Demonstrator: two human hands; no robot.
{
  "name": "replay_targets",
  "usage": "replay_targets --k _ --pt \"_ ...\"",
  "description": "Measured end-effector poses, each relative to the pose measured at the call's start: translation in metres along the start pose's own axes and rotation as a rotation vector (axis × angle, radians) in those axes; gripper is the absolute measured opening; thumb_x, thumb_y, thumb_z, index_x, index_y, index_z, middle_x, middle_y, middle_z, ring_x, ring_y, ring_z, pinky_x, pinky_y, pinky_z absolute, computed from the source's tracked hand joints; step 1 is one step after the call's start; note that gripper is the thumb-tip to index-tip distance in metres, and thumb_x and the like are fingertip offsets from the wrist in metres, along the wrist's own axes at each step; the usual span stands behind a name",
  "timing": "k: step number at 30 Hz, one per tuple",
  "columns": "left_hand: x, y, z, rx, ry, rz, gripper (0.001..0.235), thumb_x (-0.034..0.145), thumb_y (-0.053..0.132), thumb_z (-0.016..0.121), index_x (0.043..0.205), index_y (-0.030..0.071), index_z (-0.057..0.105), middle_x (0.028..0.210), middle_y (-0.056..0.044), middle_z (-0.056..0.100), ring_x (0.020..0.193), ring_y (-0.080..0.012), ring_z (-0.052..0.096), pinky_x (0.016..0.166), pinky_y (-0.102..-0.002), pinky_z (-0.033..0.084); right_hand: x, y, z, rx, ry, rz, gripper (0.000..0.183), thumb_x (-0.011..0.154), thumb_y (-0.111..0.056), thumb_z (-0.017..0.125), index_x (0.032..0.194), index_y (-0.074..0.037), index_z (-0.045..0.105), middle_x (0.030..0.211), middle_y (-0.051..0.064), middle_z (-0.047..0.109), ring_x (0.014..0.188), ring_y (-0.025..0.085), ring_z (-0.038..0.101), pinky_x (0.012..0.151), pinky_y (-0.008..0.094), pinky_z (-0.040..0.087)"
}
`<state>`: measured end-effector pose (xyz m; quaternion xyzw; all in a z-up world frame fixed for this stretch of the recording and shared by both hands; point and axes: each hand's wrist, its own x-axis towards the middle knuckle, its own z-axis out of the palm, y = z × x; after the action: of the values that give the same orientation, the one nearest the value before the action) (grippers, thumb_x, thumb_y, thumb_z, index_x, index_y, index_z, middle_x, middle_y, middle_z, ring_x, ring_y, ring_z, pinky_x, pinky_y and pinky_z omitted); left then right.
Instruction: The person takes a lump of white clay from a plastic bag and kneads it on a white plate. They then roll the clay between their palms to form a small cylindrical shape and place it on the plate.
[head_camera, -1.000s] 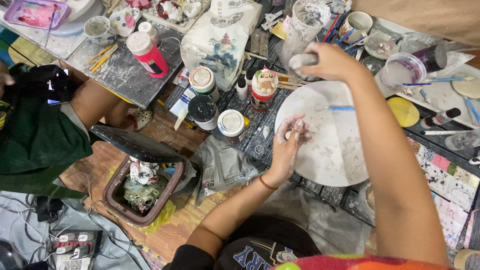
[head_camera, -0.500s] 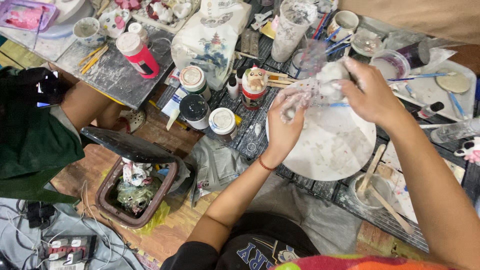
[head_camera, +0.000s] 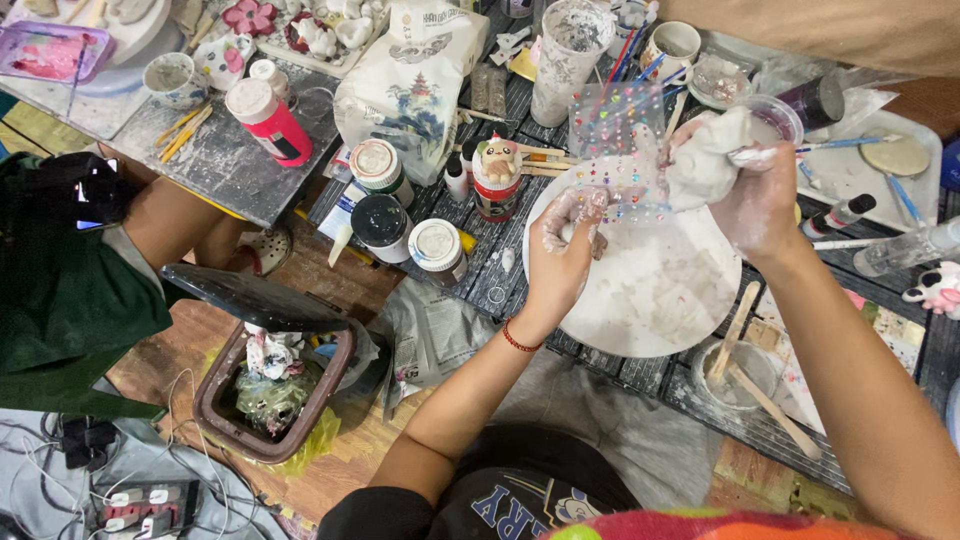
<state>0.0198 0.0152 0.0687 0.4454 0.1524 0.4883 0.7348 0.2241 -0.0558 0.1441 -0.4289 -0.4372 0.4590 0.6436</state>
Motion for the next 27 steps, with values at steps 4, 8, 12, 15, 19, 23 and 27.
replay_targets --k 4,8,12,15,19,23,27 --pt "0.004 0.006 0.003 -0.007 0.019 -0.042 0.025 0.103 0.019 0.064 0.114 -0.004 0.067 0.097 -0.002 0.073 0.061 -0.004 0.051 0.056 -0.022 0.043 -0.001 -0.004 0.01 -0.017 0.001 -0.144 0.051 0.092 -0.044 0.04 0.108 0.001 0.057 0.106 0.016 0.064 0.095 0.025 0.058 0.089 0.038 0.048" --pt "0.007 -0.003 0.0 -0.002 0.015 -0.033 0.027 0.103 0.019 0.064 0.117 -0.004 0.067 0.098 -0.003 0.071 0.062 -0.0039 0.051 0.056 -0.023 0.043 -0.001 -0.002 0.014 0.153 0.046 -0.227 0.05 0.096 -0.046 0.042 0.106 0.0 0.058 0.099 0.013 0.061 0.087 0.028 0.057 0.075 0.04 0.045" --pt "0.023 -0.031 -0.009 -0.005 0.01 -0.118 0.028 0.108 0.022 0.061 0.12 -0.003 0.069 0.081 -0.004 0.055 0.057 -0.005 0.044 0.055 -0.026 0.046 -0.001 -0.007 0.016 0.252 0.096 -0.187 0.047 0.095 -0.045 0.045 0.11 -0.002 0.059 0.103 0.01 0.059 0.094 0.028 0.057 0.08 0.04 0.045" --pt "0.055 -0.048 -0.018 -0.189 0.027 -0.176 0.032 0.111 0.026 0.059 0.123 -0.003 0.062 0.075 -0.004 0.045 0.055 -0.008 0.04 0.058 -0.031 0.052 -0.001 -0.015 0.023 0.326 0.203 -0.1 0.043 0.093 -0.043 0.05 0.117 -0.009 0.061 0.107 0.011 0.063 0.099 0.026 0.06 0.085 0.045 0.049" --pt "0.097 -0.039 -0.017 -0.381 0.177 -0.272 0.041 0.097 0.04 0.055 0.133 0.019 0.053 0.113 -0.002 0.071 0.053 -0.0069 0.038 0.058 -0.031 0.05 0.009 -0.006 0.017 0.532 0.39 -0.149 0.039 0.085 -0.039 0.053 0.112 -0.011 0.062 0.108 0.008 0.067 0.101 0.026 0.062 0.086 0.043 0.049" --pt "0.124 -0.054 -0.018 -0.495 0.201 -0.4 0.045 0.101 0.044 0.055 0.135 0.016 0.046 0.135 -0.012 0.062 0.063 -0.0111 0.039 0.074 -0.038 0.051 0.007 0.021 -0.021 0.551 0.228 -0.176 0.023 0.099 -0.033 0.053 0.105 -0.01 0.056 0.102 0.005 0.061 0.096 0.022 0.058 0.084 0.037 0.047" --pt "0.116 -0.074 -0.023 -0.666 -0.036 -0.379 0.05 0.109 0.039 0.056 0.148 0.01 0.046 0.144 -0.015 0.059 0.066 -0.0101 0.04 0.082 -0.033 0.049 0.011 0.039 -0.043 0.158 0.216 0.036 0.016 0.107 -0.028 0.056 0.113 -0.013 0.058 0.105 0.003 0.064 0.099 0.02 0.063 0.087 0.038 0.051"
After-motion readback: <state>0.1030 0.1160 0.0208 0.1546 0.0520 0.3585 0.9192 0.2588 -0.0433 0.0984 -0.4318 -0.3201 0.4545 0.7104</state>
